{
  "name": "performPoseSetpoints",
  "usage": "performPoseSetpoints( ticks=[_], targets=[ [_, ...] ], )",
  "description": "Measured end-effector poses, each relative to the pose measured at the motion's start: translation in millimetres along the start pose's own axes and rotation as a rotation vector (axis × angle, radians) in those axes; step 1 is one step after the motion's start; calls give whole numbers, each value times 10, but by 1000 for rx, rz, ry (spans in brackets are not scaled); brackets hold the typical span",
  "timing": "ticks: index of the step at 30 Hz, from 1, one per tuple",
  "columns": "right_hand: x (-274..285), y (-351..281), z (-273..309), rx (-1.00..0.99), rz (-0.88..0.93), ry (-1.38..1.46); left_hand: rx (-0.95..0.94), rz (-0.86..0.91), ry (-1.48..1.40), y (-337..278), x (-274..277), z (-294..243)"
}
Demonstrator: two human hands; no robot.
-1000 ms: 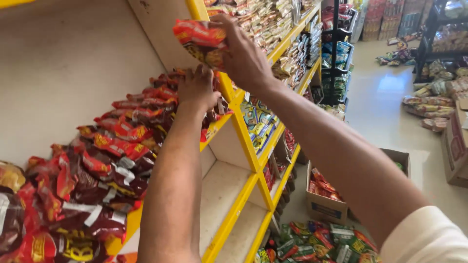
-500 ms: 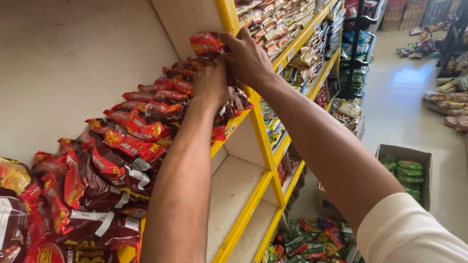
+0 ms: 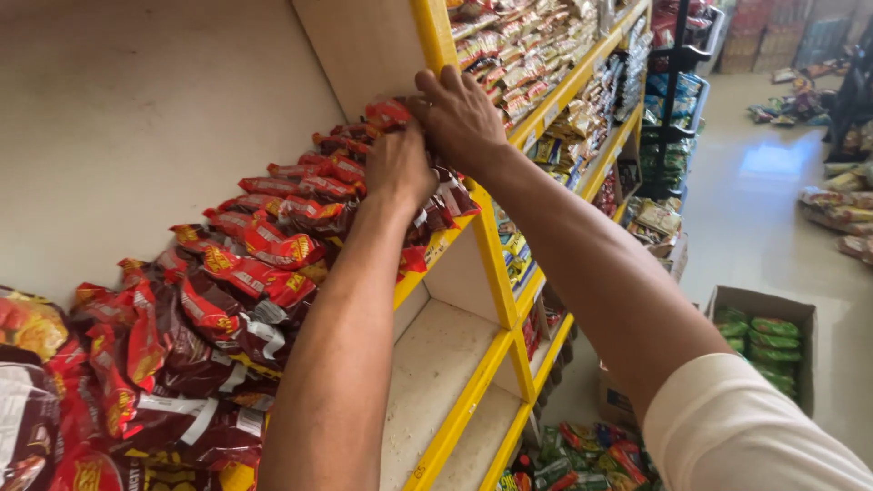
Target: Stocking instant noodle packets from a pile on the floor onto yellow shelves.
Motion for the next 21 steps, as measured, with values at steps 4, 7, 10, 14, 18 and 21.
performPoseSetpoints(
  ticks=[4, 7, 10, 14, 18, 21],
  targets=[
    [-264, 98, -20, 15, 89, 106, -14, -29, 58, -56, 54, -31],
    [-160, 135, -106, 72, 259, 290, 87, 164, 67, -7, -63, 51],
    [42, 125, -113, 229, 386, 255, 68, 110, 73, -133, 88, -45],
    [-130, 96, -60, 115, 445, -31, -40, -69, 245, -224, 112, -178],
    [-95, 81, 62, 20, 408, -96, -22, -103, 343, -299, 105, -212],
    [-233, 40, 37, 88, 315, -182, -37, -131, 361, -414, 169, -265]
  ],
)
Point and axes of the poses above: each hand's wrist, its own y-axis towards the middle knuckle, its own x-axis out of the back of the hand, z = x × y, the point moved 5 cm from there along y, towards the middle knuckle, and after that the axes turned 15 degrees about z, right-handed, at the moved point
